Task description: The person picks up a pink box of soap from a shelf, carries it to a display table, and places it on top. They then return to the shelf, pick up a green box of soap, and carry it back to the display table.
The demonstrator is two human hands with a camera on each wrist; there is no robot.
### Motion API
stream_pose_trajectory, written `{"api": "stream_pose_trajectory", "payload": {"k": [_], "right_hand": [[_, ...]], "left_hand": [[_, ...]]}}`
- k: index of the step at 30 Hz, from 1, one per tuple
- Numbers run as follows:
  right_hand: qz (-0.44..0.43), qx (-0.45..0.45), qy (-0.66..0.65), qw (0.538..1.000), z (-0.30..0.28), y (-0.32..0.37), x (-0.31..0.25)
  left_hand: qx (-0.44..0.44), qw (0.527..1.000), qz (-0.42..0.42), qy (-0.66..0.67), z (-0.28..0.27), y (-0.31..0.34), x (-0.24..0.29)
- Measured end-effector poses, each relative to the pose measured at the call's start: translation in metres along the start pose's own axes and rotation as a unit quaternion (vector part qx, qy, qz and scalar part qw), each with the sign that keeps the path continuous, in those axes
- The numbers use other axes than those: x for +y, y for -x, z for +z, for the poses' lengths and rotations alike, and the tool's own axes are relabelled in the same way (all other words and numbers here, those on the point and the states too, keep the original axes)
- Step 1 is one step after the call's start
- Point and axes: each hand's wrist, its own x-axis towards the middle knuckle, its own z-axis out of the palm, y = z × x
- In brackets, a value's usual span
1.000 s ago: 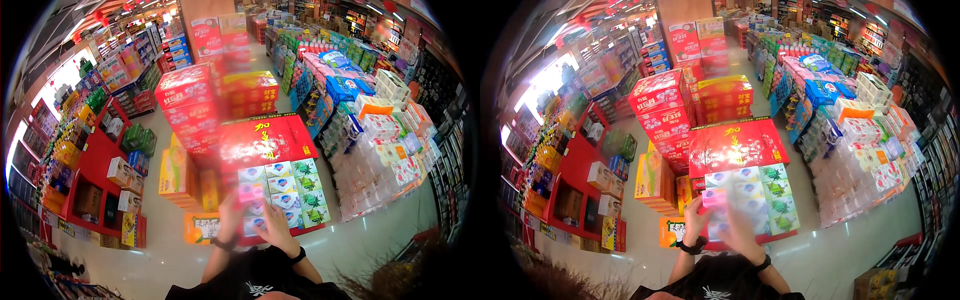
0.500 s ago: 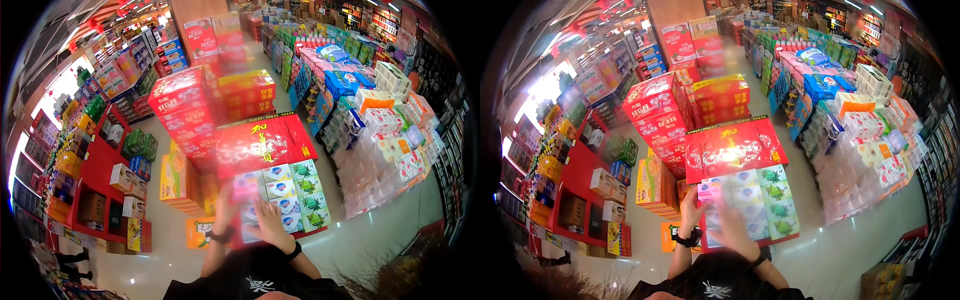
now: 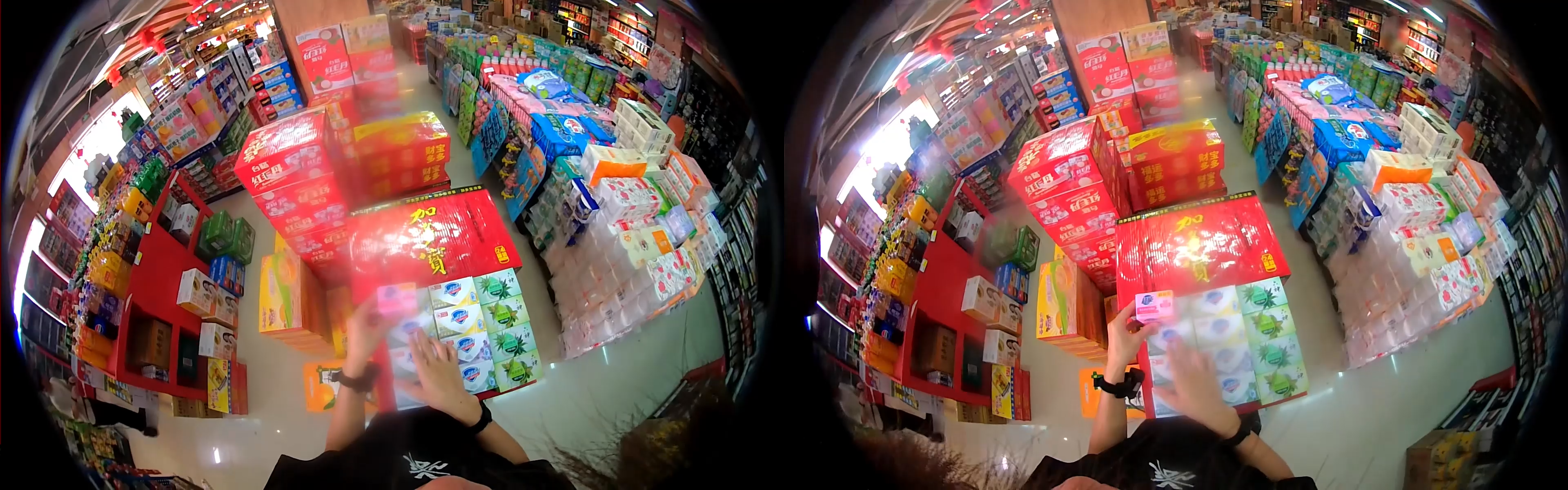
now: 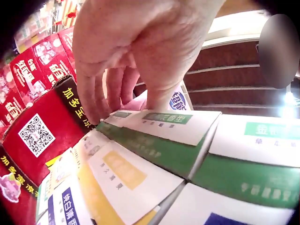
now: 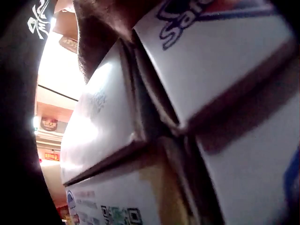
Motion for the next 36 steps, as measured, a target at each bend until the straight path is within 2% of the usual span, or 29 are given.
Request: {"api": "stream_pose_trajectory", "payload": {"k": [4,10,22,31,34,36], "right_hand": [[-0.006,0.006,-0.007,1.000,0.000,-0.001,0.001],[-0.018,0.014,-0.007,1.000,0.001,-0.001,0.004],[-0.013,0.013,0.000,1.000,-0.002,-0.002,0.002],[-0.022,0.021,0.000,1.000,0.001,0.002,0.002],[-0.039,0.046,-0.022,0.998,-0.007,0.000,0.000],[-0.042,0.056,-0.037,0.997,-0.003,0.000,0.000]], "left_hand": [[-0.009,0.999,-0.005,0.046,0.000,-0.004,0.002],[-0.078,0.987,-0.006,0.140,-0.011,-0.009,0.003],[-0.135,0.987,0.022,0.085,-0.023,-0.019,0.003],[-0.138,0.987,0.028,0.075,-0.022,-0.016,0.005],[-0.130,0.989,0.056,0.038,-0.021,-0.019,-0.011],[-0.110,0.986,0.043,0.119,-0.016,-0.017,-0.029]]}}
